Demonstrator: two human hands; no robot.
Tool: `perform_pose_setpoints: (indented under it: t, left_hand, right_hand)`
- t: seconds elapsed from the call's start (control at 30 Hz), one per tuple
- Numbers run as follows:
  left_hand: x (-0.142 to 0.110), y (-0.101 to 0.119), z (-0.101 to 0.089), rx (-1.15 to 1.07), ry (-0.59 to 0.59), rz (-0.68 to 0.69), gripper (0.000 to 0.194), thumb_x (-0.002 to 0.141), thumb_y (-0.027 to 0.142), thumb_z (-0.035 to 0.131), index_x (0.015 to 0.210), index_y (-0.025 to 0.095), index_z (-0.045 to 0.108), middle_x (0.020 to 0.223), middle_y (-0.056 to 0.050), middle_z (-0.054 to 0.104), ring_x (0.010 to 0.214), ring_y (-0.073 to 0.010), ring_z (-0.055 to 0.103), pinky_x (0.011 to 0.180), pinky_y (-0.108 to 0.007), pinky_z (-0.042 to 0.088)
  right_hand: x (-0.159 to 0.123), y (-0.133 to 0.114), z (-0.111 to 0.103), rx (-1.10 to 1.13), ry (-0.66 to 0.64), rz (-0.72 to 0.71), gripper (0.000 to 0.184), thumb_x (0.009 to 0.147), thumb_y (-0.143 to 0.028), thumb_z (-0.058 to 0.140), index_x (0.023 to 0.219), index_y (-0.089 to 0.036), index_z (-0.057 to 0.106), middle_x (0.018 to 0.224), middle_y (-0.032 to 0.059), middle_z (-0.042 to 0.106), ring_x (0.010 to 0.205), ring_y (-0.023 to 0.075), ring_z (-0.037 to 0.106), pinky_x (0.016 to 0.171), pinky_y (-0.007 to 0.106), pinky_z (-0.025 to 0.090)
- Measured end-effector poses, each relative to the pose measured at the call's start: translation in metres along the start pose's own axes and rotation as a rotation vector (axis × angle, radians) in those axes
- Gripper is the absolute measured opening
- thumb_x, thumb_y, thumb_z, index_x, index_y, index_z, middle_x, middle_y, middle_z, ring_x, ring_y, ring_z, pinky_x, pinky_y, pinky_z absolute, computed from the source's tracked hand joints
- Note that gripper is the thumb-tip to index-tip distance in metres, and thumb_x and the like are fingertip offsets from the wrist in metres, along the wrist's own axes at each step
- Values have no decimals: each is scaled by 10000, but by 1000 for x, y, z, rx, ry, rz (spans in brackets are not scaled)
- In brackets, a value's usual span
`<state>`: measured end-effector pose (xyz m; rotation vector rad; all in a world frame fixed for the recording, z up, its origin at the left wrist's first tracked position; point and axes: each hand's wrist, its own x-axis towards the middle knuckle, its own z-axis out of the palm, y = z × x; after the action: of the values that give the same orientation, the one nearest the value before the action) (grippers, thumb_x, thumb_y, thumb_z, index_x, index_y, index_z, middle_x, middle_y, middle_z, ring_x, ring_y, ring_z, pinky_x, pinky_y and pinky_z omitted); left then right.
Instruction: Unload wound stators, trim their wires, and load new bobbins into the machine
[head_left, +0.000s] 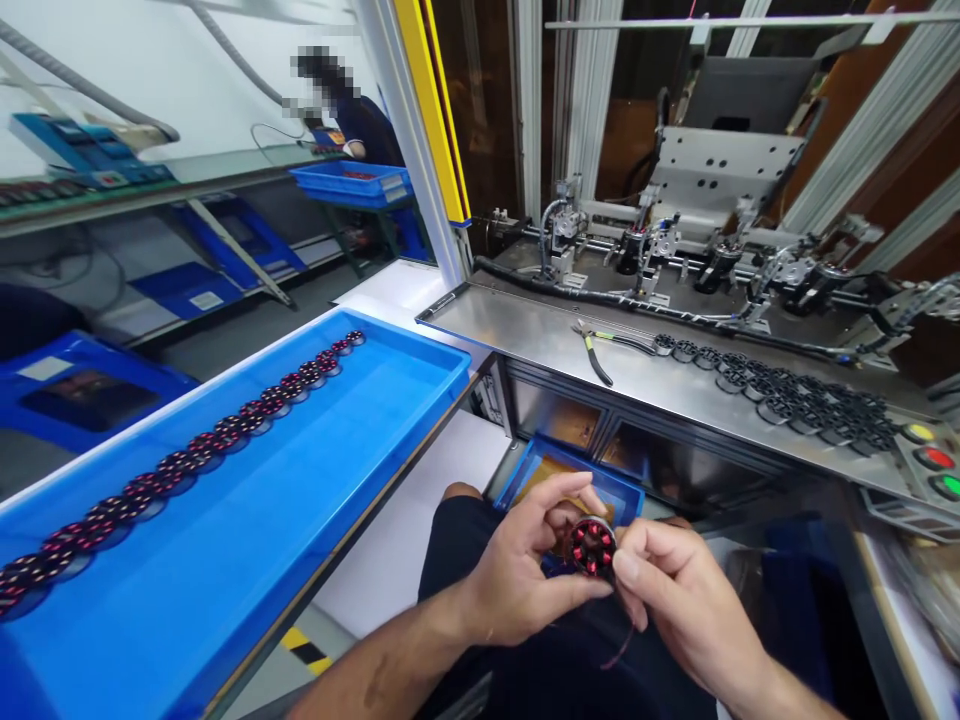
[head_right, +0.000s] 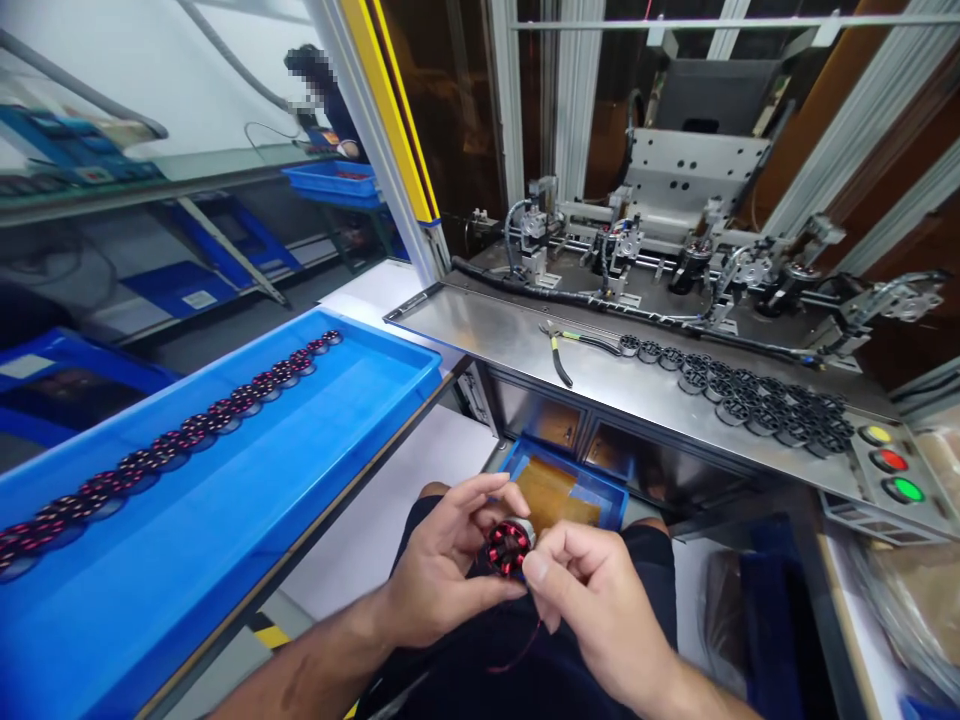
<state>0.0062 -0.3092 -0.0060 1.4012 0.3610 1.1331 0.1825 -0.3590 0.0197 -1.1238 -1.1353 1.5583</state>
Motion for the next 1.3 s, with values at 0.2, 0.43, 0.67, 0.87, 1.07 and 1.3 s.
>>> perform_pose_setpoints:
  t: [0.2,0.43,0.67,0.87,1.07,1.3]
  left_hand:
    - [4,1,-2,-244,110,-118,606,749,93,796,1277,289,573,1137,-61,688,862,-142,720,787,-235,600]
    - [8,9,3,-314,121,-369,467,749,173,817,1198,211,694,974,-58,748,855,-142,727,825,-212,585]
    - [2,14,6,538,148,227,584,716,61,797,1259,204,638,1127,-84,727,1064,-180,683,966,-244,548]
    - [-2,14,8,638,113,294,642,707,46,800,1298,173,584,1132,-94,749,998,-169,725,939,-217,569]
    - [2,8,10,-17,148,-146,446,765,106,777,1180,238,678,1153,-71,744,946,-152,738,873,-217,591]
    - [4,5,10,285,160,49,470,690,95,833,1126,218,709,1082,-74,727,1002,-177,701,889,-241,580]
  right_hand:
    - [-7,9,-1,-144,-14,-112,388,921,-465,591,651,-197,515,573,-32,490,562,107,434,567,256,333]
    - [-6,19,5,-346,160,-204,376,948,-417,550,648,-195,508,584,-33,472,558,106,428,553,244,356]
    - [-7,23,1,-352,227,-461,186,899,-395,629,882,-215,584,823,18,573,778,164,557,703,282,458]
    - [-4,19,11,-233,231,-487,109,914,-270,627,861,-232,541,825,-4,554,766,141,556,708,272,474]
    - [0,25,22,-106,378,-482,133,964,-208,543,832,-215,549,785,-8,554,727,113,541,681,226,470]
    - [0,30,20,-111,284,-515,119,919,-313,610,958,-242,523,888,8,516,832,153,532,748,291,483]
